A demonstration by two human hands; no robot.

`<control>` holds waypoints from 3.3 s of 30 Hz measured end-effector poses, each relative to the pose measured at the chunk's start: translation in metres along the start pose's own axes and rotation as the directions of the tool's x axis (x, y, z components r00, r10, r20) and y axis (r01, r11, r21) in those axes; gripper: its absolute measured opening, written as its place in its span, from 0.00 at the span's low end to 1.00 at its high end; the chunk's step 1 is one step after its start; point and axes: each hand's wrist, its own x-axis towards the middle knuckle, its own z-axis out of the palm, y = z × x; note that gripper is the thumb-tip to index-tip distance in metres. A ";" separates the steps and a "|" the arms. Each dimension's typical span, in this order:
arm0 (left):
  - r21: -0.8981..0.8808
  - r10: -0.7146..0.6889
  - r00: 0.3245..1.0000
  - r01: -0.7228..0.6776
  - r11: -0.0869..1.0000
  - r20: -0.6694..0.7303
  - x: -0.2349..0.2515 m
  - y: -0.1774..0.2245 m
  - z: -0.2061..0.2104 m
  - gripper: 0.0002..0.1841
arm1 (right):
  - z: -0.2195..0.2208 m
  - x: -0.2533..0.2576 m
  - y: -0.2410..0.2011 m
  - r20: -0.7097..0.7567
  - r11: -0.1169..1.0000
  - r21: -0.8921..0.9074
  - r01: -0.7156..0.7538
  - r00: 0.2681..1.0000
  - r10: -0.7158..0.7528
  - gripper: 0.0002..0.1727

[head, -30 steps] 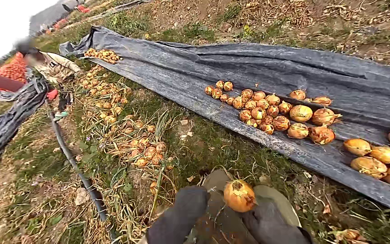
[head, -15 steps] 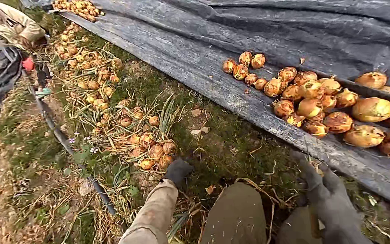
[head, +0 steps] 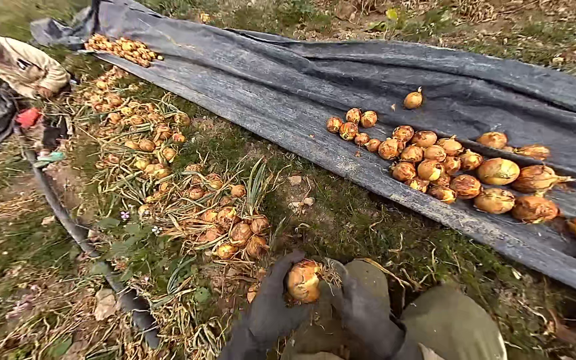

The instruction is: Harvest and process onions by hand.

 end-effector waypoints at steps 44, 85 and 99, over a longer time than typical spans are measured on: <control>0.829 -0.505 0.777 -0.038 0.558 0.376 0.015 -0.204 -0.030 0.43 | -0.086 0.065 -0.027 -0.562 0.915 -0.360 -0.180 0.825 -0.060 0.35; -0.157 -0.405 0.874 0.455 0.877 0.270 -0.153 0.035 -0.024 0.14 | 0.046 -0.097 0.048 -0.104 0.906 -0.414 0.090 0.984 -0.145 0.34; 0.625 -0.563 0.778 0.298 0.721 0.280 -0.055 0.001 -0.013 0.29 | 0.025 -0.072 0.005 -0.111 0.906 -0.419 0.058 0.987 -0.114 0.33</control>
